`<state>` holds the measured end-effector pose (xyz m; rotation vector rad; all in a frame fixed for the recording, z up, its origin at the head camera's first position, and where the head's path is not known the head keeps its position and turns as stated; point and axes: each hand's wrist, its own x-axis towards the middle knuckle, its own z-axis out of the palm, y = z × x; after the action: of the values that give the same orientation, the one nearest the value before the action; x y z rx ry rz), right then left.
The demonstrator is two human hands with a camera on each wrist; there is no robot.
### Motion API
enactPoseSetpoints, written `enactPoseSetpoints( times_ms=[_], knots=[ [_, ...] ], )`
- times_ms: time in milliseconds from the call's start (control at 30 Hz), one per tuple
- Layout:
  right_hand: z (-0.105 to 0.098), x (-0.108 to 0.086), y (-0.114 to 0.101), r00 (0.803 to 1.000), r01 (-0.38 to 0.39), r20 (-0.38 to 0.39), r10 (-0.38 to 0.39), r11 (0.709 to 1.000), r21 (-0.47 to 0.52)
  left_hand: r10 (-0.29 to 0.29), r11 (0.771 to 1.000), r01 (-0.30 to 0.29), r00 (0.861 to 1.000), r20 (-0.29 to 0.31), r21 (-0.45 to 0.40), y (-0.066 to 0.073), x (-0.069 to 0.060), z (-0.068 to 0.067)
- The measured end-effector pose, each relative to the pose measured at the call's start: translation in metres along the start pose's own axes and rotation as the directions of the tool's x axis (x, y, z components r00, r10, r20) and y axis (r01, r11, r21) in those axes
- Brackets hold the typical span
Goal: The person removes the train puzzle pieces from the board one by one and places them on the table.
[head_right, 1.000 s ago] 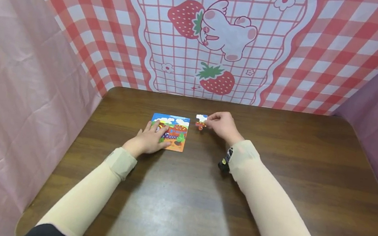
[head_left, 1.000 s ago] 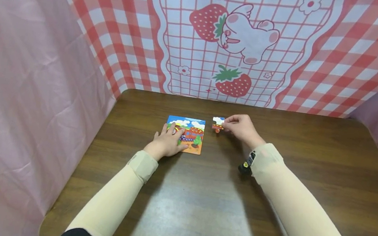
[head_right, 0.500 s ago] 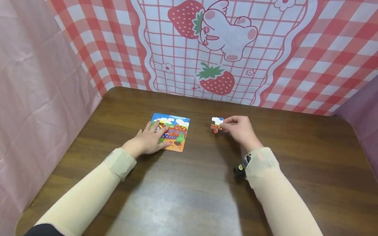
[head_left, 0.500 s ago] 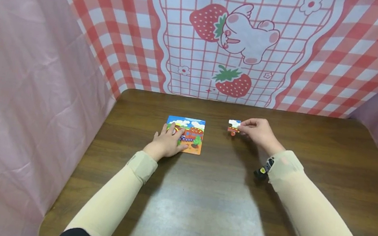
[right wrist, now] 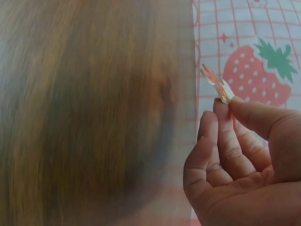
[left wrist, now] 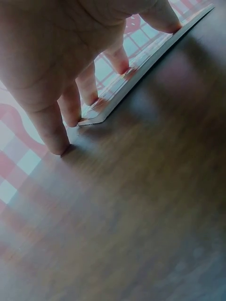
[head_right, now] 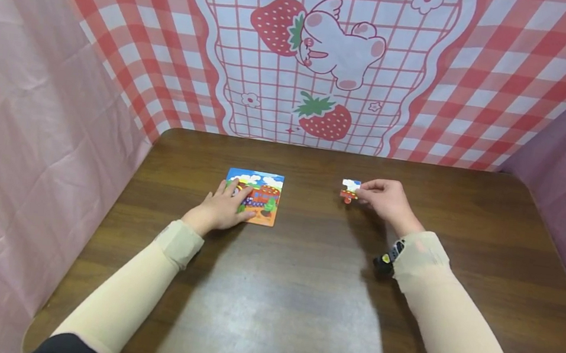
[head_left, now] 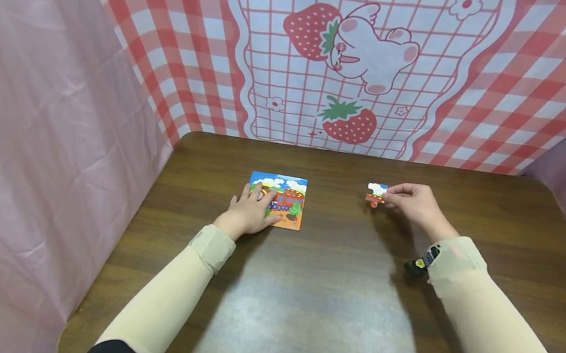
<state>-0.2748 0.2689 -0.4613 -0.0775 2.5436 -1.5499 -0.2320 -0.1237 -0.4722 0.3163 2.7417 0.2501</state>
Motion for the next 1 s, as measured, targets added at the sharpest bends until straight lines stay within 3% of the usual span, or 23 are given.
enactPoseSetpoints(
  times_ms=[567,1000],
  knots=[
    [-0.034,-0.009,0.016,0.999,-0.044,0.017,0.046,0.992,-0.120,0.006,1.000,-0.006,1.000,0.003,-0.006,0.000,-0.002,0.000],
    [-0.044,-0.007,0.023,0.992,-0.104,0.055,0.111,0.987,-0.126,0.010,1.000,-0.011,1.000,-0.005,-0.005,-0.002,0.001,0.002]
  ],
)
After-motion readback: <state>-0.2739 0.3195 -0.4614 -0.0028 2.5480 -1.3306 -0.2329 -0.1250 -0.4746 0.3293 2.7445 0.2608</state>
